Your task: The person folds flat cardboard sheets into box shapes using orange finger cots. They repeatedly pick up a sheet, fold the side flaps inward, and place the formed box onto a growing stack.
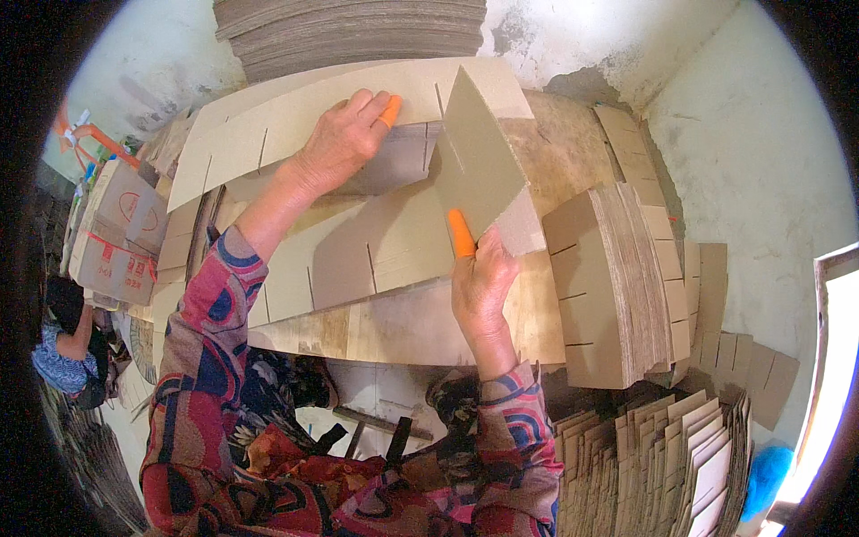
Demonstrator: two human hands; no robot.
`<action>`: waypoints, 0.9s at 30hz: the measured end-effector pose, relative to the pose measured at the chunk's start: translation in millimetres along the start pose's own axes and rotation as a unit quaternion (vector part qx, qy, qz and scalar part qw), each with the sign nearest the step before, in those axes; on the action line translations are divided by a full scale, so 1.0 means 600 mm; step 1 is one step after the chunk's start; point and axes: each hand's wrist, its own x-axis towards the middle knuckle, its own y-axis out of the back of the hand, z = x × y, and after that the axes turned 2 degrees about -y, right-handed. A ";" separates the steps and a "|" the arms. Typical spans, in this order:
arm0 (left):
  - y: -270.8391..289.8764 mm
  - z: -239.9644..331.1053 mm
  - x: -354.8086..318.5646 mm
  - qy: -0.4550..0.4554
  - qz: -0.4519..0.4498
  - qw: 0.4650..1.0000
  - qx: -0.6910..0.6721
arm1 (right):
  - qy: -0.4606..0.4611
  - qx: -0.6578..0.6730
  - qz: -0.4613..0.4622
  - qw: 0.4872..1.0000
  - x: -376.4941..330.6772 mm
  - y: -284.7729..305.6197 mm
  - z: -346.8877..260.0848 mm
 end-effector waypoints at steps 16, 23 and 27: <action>0.129 0.106 -0.020 -0.051 -0.020 0.996 -0.076 | 0.054 -0.218 0.020 0.974 -0.013 0.017 -0.076; 0.183 0.142 -0.046 -0.069 0.003 0.988 -0.135 | 0.129 -0.369 -0.077 0.917 -0.024 0.048 -0.091; 0.193 0.112 -0.044 0.016 -0.071 0.972 -0.222 | 0.166 -0.395 -0.101 0.898 -0.007 0.053 -0.157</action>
